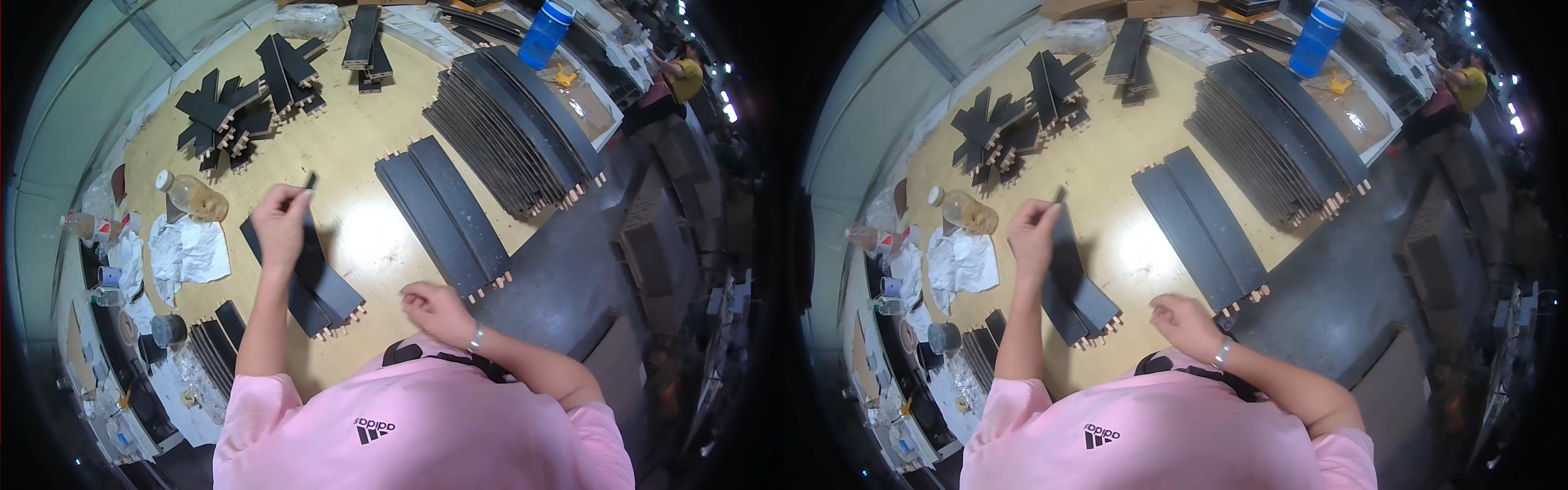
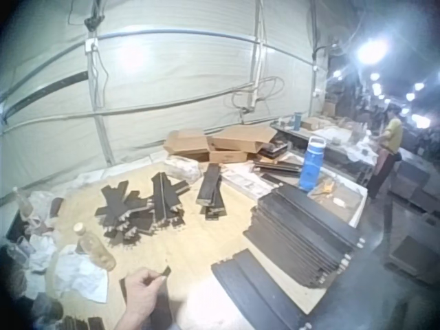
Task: The worker is applying glue and thin wooden strips to the edges of dark wooden furniture panels.
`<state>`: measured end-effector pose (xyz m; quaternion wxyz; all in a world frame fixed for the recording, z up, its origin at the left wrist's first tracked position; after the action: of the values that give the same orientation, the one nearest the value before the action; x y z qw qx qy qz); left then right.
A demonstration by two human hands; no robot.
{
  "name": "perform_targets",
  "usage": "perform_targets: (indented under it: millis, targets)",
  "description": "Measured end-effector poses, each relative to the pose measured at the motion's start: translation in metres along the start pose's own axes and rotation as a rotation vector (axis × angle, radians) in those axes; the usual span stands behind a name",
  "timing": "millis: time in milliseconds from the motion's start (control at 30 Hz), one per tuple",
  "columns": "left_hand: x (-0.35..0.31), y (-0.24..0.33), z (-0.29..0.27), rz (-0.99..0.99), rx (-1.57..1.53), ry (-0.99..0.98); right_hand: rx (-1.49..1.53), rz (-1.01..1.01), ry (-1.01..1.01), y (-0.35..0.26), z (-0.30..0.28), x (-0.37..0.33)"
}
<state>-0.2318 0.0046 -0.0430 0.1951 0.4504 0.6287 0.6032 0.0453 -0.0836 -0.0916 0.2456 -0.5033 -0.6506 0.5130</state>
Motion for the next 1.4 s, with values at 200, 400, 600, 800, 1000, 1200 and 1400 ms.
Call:
perform_targets:
  millis: [200,400,600,800,1000,1200,1400]
  targets:
    - [-0.058,0.027,0.120,0.392,0.143,-0.329,-0.382,0.002,0.820,-0.001,-0.088,-0.031]
    - [-0.150,0.053,0.196,0.767,0.050,-0.730,-0.201,0.082,0.841,0.068,-0.093,-0.033]
    - [-0.033,0.016,0.213,0.678,0.365,-0.351,-0.129,0.008,0.856,0.061,-0.094,-0.032]
    - [0.031,-0.003,0.208,0.589,0.619,-0.176,-0.146,-0.006,0.844,0.060,-0.093,-0.034]
    - [-0.108,0.031,0.216,0.775,0.225,-0.560,-0.149,-0.016,0.874,0.067,-0.092,-0.032]
    - [0.010,0.007,0.225,0.581,0.579,-0.239,-0.108,-0.014,0.914,0.068,-0.089,-0.032]
    - [-0.024,0.021,0.216,0.780,0.558,-0.388,-0.078,-0.013,0.934,0.079,-0.087,-0.030]
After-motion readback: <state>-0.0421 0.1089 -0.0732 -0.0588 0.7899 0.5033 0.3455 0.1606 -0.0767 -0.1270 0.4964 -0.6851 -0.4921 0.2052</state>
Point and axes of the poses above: each hand's wrist, its own x-axis towards the middle knuckle, its own z-axis out of the palm, y = z × x, the point moved 3 cm from there along x, towards the middle knuckle, and after that the axes turned 9 degrees about y, right-handed, at the moved point
